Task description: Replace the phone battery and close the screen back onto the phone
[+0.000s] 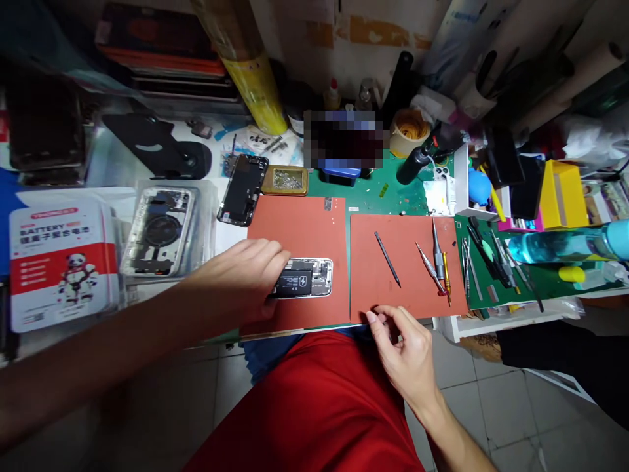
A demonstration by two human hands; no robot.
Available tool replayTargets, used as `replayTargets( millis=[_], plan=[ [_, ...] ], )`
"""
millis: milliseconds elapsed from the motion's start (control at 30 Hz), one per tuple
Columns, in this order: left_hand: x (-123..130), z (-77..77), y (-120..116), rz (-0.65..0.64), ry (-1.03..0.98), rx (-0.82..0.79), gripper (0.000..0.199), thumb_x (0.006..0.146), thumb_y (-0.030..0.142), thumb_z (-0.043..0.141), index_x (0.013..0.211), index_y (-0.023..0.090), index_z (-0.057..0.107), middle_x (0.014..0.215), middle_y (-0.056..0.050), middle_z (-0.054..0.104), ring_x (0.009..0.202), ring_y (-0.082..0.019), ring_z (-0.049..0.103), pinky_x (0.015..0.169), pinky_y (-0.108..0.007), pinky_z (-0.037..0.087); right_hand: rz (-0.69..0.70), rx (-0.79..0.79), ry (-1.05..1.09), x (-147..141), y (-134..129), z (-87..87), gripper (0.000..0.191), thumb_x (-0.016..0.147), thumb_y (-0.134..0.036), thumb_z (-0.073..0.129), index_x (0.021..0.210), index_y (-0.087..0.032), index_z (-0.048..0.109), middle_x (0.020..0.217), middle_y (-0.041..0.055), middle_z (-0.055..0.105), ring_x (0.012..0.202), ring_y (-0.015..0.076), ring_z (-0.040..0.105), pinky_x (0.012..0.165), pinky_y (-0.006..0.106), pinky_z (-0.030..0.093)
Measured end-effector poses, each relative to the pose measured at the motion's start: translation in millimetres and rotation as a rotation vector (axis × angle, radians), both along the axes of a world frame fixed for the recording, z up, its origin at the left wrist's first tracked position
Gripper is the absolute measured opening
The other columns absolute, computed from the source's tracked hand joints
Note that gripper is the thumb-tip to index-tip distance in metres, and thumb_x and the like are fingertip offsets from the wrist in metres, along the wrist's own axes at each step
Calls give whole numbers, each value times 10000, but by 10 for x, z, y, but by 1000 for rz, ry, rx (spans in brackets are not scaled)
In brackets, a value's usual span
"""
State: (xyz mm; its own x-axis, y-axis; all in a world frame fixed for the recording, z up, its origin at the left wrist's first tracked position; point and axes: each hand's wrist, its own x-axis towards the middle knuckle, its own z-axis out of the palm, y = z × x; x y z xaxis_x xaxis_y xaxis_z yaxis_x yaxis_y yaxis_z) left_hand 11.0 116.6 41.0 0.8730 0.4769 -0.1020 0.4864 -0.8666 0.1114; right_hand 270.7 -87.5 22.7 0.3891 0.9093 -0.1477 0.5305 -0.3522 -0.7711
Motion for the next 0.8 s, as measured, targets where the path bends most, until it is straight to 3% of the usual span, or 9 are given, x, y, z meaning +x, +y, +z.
replayTargets(
  millis=[100, 200, 267, 367, 467, 567, 667, 800],
  plan=[
    [-107, -127, -280, 197, -54, -34, 263, 766, 172, 655, 1020, 199, 594, 946, -94, 641, 823, -290, 625, 701, -431, 557, -17, -29, 160, -116, 69, -46, 274, 1033, -488, 737, 1062, -228, 817, 936, 66, 808, 735, 178, 718, 552, 253, 552],
    [-140, -276, -558, 294, -211, 10, 604, 849, 203, 675, 1424, 119, 509, 1213, -185, 678, 1084, -363, 674, 891, -500, 625, -25, -19, 317, -251, 163, -82, 274, 1042, -477, 723, 1012, -217, 806, 1007, 85, 812, 721, 167, 731, 639, 282, 604],
    [-138, -338, -706, 377, -276, 13, 754, 908, 208, 690, 1593, 105, 391, 1300, -209, 667, 1170, -386, 664, 977, -544, 628, -44, -8, 439, -338, 222, -92, 284, 1040, -468, 725, 957, -204, 789, 1150, 115, 805, 659, 137, 727, 634, 288, 608],
    [-121, -370, -854, 437, -365, 8, 816, 960, 199, 702, 1675, 80, 328, 1291, -222, 675, 1148, -379, 678, 988, -550, 640, -84, -31, 628, -444, 286, -102, 305, 1027, -482, 743, 915, -199, 758, 1326, 159, 768, 634, 127, 743, 562, 275, 581],
    [-104, -389, -936, 485, -429, -6, 861, 962, 181, 734, 1710, 88, 318, 1305, -230, 679, 1160, -382, 690, 1001, -560, 641, -102, -63, 716, -505, 317, -119, 305, 1029, -507, 739, 922, -221, 749, 1128, 140, 825, 712, 187, 777, 532, 279, 557],
    [-100, -426, -984, 529, -488, -10, 929, 945, 154, 780, 1739, 113, 299, 1326, -233, 687, 1182, -385, 699, 1010, -574, 643, -109, -65, 709, -530, 332, -132, 297, 1049, -511, 716, 921, -246, 756, 803, 78, 806, 743, 227, 772, 644, 335, 605],
    [-112, -461, -1015, 553, -529, -20, 984, 945, 165, 794, 1770, 179, 257, 1331, -214, 697, 1166, -381, 716, 982, -596, 669, -149, -52, 729, -551, 337, -130, 302, 1053, -508, 713, 903, -247, 739, 835, 62, 825, 558, 169, 667, 732, 391, 626],
    [-136, -475, -1049, 596, -539, -66, 986, 981, 207, 743, 1794, 275, 189, 1327, -191, 710, 1162, -397, 735, 935, -626, 704, -176, -48, 789, -588, 325, -109, 288, 1050, -493, 721, 911, -242, 728, 802, 58, 820, 495, 151, 604, 670, 375, 600]
  ],
)
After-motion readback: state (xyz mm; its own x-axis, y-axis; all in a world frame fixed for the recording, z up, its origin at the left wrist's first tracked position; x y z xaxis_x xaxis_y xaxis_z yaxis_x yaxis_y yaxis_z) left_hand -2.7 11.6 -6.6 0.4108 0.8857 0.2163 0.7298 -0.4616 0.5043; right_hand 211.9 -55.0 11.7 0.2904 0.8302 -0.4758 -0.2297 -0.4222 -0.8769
